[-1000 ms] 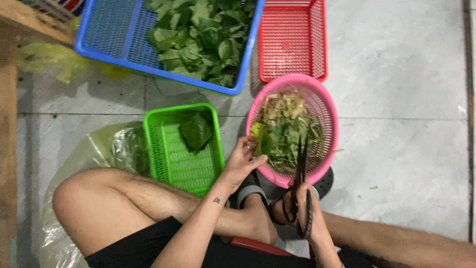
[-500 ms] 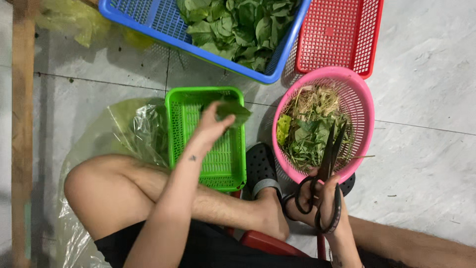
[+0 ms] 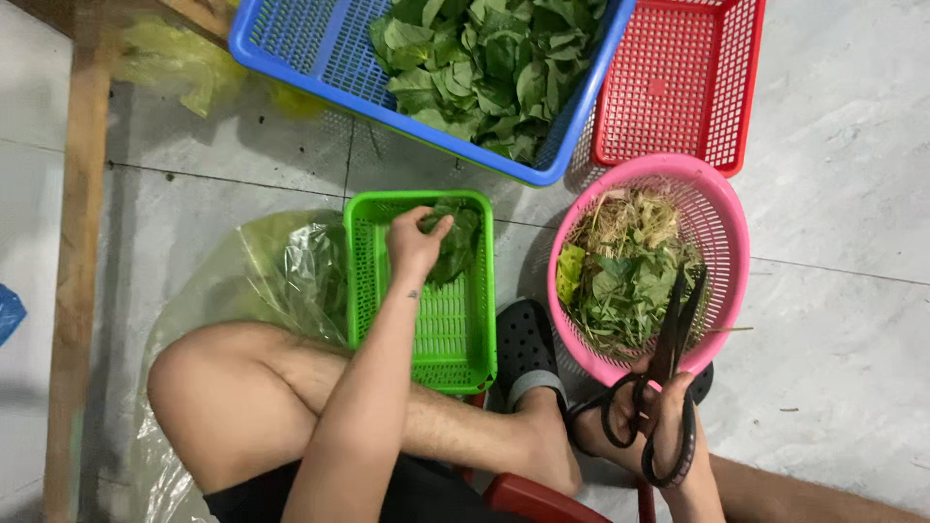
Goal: The person sits on a stool and uses shears to trim the edges of large green leaves. They pick leaves from a green basket, cut them over a pink basket, and place the trimmed leaves into a blue basket.
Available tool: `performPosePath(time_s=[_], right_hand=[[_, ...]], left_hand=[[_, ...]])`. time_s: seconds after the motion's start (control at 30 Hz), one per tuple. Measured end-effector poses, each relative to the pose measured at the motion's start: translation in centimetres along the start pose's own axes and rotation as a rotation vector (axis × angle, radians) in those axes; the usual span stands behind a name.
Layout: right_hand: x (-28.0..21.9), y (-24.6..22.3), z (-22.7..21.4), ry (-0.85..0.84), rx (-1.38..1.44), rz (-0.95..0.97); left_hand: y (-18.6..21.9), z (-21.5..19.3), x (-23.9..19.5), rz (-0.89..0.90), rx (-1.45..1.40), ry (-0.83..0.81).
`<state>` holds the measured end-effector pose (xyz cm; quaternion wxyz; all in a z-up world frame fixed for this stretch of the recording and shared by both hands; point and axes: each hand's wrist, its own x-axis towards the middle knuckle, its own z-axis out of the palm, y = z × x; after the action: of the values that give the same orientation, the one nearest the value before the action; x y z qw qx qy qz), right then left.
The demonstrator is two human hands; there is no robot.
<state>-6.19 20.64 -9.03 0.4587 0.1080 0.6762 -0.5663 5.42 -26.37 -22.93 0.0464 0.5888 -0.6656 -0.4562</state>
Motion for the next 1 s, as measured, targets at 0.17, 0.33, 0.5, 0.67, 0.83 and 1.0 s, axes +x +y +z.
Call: performPosePath(time_s=[0.17,0.33,0.5,0.67,0.83,1.0], right_hand=[[-1.2,-2.1,1.4,0.051,0.007,0.001],[-0.8,-0.3,-0.2,0.056,-0.052,-0.061],[0.2,0.8,-1.2,0.026,-0.056,-0.068],[-1.9,-5.5,3.4,0.434,-0.215,0.372],[-1.5,-1.2,0.4,0.281,-0.186,0.097],[-2.5,-1.7,1.7,0.087,0.017,-0.136]], left_hand=[[2.0,0.9,-1.2,-0.087,0.122,0.04],[0.3,1.7,-0.5,-0.252,0.062,0.034],[-1.6,2.5,0.7,-0.232,0.079,0.063],[-1.2,3.0,0.8,-0.182,0.159,0.107],[-3.9,4.8,1.8,-0.063,0.105,0.253],[-5.0,5.1,2.2,0.037,0.254,0.428]])
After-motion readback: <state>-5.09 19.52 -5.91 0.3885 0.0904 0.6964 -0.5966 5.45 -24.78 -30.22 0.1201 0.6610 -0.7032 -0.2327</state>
